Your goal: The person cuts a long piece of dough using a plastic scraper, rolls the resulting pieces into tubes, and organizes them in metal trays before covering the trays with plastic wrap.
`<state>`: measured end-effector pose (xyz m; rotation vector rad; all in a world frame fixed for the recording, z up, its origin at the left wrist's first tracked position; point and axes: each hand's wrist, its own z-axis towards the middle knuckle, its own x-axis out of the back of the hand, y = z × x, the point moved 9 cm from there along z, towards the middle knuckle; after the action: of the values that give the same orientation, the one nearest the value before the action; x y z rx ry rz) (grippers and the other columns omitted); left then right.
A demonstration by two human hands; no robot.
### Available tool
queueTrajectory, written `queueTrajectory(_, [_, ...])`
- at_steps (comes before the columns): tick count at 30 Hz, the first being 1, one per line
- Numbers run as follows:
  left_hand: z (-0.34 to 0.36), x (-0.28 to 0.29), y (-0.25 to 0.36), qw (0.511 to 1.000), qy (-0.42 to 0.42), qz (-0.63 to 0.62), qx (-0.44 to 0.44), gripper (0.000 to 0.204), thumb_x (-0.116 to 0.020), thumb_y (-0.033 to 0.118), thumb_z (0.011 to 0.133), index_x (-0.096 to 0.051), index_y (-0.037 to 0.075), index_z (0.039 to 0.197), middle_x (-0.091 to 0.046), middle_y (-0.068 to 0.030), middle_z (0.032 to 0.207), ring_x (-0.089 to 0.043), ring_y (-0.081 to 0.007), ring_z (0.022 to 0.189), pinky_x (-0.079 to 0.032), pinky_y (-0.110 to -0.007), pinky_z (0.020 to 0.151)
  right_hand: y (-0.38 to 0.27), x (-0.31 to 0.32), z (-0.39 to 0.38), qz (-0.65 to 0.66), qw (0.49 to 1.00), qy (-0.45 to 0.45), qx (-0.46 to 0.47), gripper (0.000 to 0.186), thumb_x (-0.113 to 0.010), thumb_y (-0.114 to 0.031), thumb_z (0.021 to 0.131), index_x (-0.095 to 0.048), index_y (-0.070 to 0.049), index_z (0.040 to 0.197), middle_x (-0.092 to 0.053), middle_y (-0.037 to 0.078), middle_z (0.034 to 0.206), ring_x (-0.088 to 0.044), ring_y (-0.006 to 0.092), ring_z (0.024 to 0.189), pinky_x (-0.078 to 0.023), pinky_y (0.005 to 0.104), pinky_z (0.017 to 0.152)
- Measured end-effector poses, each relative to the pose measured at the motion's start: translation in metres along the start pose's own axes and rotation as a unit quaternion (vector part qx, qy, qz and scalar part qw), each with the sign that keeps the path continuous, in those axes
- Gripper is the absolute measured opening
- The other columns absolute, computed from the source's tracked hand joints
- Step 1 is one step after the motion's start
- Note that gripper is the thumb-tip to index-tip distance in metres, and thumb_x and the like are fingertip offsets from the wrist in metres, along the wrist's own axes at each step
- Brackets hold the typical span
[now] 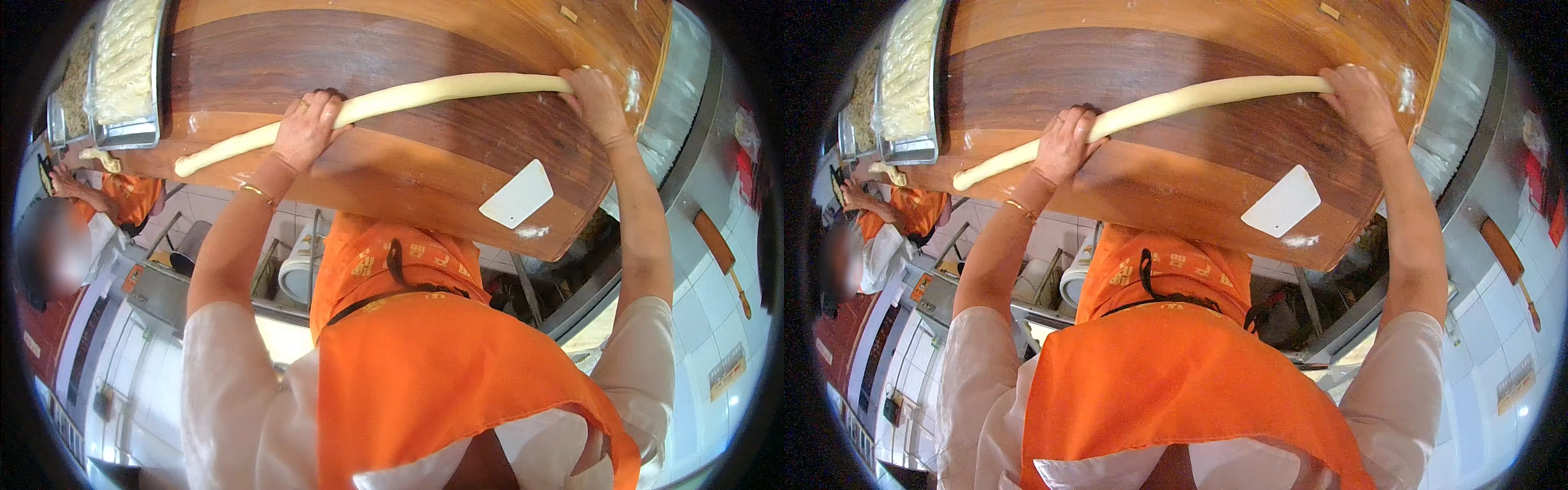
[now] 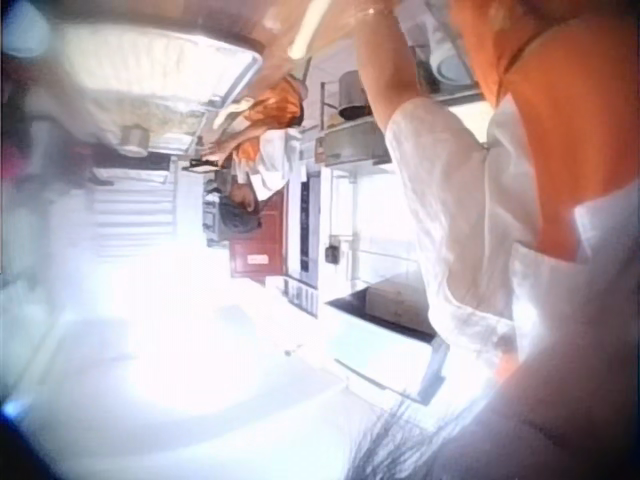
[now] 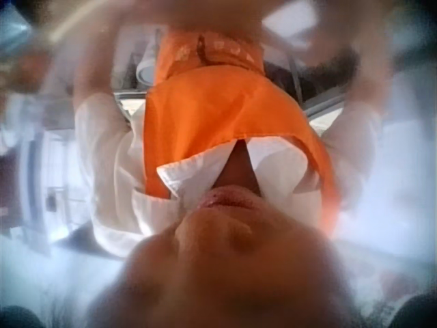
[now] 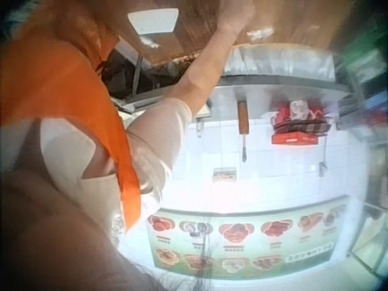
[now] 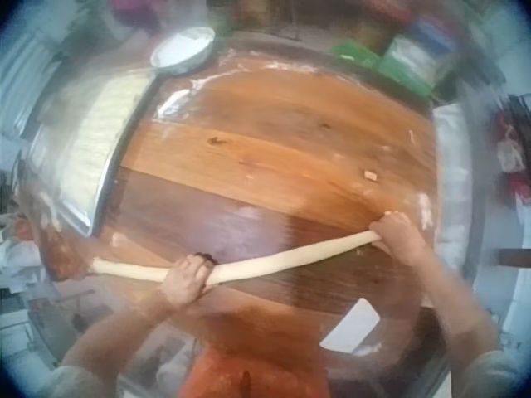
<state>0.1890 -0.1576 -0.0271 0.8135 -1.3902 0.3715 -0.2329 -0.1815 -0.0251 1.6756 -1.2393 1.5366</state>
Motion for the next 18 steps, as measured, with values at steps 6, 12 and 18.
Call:
queueTrajectory(6, [0.036, -0.002, 0.031, 1.0, 0.01, -0.004, 0.021, 0.057, -0.075, 0.034, 0.081, -0.052, 0.006, 0.125, -0.058, -0.0117, 0.114, -0.058, -0.0311, 0.099, -0.049, -0.043, 0.085, 0.012, 0.045, -0.06, -0.082, 0.978, 0.139, -0.134, 0.041, -0.075, -0.017, 0.081, -0.06, -0.011, 0.118, -0.059, 0.011, 0.11, -0.056, 0.032, 0.105, -0.045, 0.0457, 0.091])
queueTrajectory(12, [-0.003, 0.005, 0.003, 0.999, -0.004, 0.007, 0.046, 0.057, -0.074, 0.033, 0.081, -0.052, 0.006, 0.126, -0.057, -0.0136, 0.117, -0.056, -0.0335, 0.103, -0.047, -0.044, 0.088, -0.104, -0.03, -0.161, 0.118, 0.914, 0.101, -0.376, 0.05, -0.075, -0.022, 0.082, -0.052, 0.003, 0.12, -0.056, 0.022, 0.111, -0.052, 0.0379, 0.109, -0.041, 0.0452, 0.097])
queueTrajectory(18, [-0.056, 0.017, -0.044, 0.994, -0.017, -0.01, 0.104, 0.057, -0.075, 0.028, 0.081, -0.05, 0.006, 0.127, -0.056, -0.0138, 0.118, -0.054, -0.0359, 0.106, -0.044, -0.048, 0.092, -0.169, -0.069, -0.218, 0.238, 0.747, 0.161, -0.6, 0.079, -0.085, -0.036, 0.071, -0.048, 0.005, 0.127, -0.054, 0.025, 0.125, -0.049, 0.0401, 0.119, -0.039, 0.049, 0.101])
